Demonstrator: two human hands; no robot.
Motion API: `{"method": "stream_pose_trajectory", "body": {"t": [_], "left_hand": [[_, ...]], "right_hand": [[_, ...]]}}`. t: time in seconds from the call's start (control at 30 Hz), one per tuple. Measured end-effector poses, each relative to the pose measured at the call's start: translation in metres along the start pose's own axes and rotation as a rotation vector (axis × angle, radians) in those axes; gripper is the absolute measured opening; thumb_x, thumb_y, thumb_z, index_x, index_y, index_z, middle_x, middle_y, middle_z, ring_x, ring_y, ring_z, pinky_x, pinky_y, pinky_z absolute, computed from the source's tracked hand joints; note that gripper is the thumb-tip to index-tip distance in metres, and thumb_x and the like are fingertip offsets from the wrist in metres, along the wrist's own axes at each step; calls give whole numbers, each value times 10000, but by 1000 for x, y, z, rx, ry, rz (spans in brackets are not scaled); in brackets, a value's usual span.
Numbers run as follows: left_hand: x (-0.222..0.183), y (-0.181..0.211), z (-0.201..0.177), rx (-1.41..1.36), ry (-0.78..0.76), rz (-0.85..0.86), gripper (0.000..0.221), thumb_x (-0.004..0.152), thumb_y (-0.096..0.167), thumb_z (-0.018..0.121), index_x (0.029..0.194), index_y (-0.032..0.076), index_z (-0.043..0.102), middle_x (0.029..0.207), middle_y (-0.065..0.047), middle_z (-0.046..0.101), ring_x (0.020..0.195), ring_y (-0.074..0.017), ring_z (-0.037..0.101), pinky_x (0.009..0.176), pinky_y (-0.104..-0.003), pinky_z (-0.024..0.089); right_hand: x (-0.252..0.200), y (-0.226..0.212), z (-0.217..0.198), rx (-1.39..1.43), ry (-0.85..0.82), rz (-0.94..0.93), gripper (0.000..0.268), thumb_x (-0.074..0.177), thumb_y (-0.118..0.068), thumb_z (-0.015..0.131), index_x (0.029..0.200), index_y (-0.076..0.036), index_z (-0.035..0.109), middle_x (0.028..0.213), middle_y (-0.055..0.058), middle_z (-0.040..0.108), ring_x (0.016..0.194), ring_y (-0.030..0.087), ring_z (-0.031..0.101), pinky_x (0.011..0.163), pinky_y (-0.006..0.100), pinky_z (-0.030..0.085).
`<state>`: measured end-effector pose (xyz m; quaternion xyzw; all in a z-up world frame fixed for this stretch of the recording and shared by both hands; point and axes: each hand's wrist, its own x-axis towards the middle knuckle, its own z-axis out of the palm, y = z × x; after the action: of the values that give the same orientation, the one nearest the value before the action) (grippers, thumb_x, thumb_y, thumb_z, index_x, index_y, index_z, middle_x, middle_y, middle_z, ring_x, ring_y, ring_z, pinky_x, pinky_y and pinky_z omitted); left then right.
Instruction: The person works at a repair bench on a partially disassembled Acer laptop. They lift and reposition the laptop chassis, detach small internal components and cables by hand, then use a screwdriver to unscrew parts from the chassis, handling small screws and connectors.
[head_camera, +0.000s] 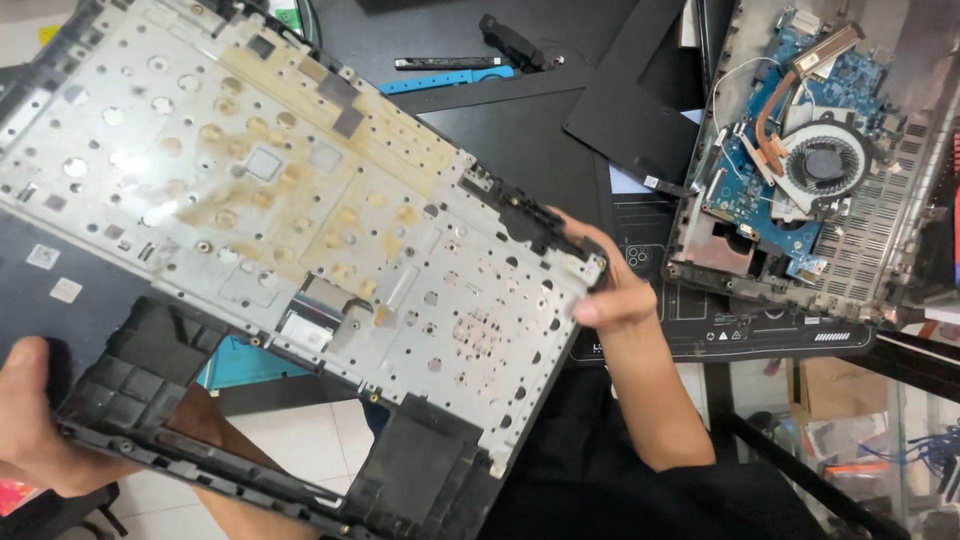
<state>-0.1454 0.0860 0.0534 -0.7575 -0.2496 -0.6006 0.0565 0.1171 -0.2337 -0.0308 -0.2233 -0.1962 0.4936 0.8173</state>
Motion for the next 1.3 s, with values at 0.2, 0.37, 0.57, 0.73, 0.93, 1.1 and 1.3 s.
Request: {"method": "stream_pose_trajectory", "body": {"t": [0.2,0.37,0.57,0.73,0.93,1.1,1.3], "left_hand": [[0,5,16,-259,31,-146,380,1056,249,755,1247,-20,566,1198,-219,621,1124,-364,628,1021,-510,532],[-81,-83,28,-495,-104,-370,406,1146,303,628,1377,-7,506,1347,-204,576,1228,-336,586,1132,-506,477],[-73,-66,19,-733,-340,-691,511,1217,402,482,1512,-16,475,1508,-171,524,1332,-277,528,1235,-479,396],[-3,37,1,-1547,-260,-1355,729,1068,619,297,1408,4,492,1404,-174,554,1345,-286,559,1219,-485,407],[-18,50,7,-1324,-385,-1240,563,1149,418,481,1596,87,390,1547,-110,578,1395,-219,573,1222,-413,431],[-12,58,43,-1220,-361,-1057,287,1221,240,561,1390,15,502,1339,-74,633,1168,-137,576,1087,-309,443],[0,34,64,-1257,-317,-1003,195,1225,231,560,1243,38,543,1200,-59,646,1080,-117,601,1014,-287,467]], "right_hand": [[-2,9,39,453,-162,167,901,885,-274,727,1539,205,333,1359,250,642,1117,207,708,985,291,537],[-10,26,42,89,113,247,964,846,-195,771,1604,137,277,1461,224,578,1319,265,598,1143,366,452],[0,37,69,-63,59,120,996,888,-89,725,1678,15,127,1621,181,415,1477,250,455,1237,392,357],[13,63,88,-196,189,-7,966,898,21,728,1661,-40,137,1628,115,375,1517,229,383,1266,411,315],[28,103,76,-208,239,-150,765,976,70,680,1613,-33,269,1546,114,469,1444,214,476,1244,403,384],[24,108,63,-218,200,-81,688,971,94,694,1566,25,355,1491,154,520,1389,245,538,1197,435,451],[2,19,64,-469,278,16,481,952,5,665,1398,40,487,1277,165,660,1205,256,671,1069,439,557]]}}
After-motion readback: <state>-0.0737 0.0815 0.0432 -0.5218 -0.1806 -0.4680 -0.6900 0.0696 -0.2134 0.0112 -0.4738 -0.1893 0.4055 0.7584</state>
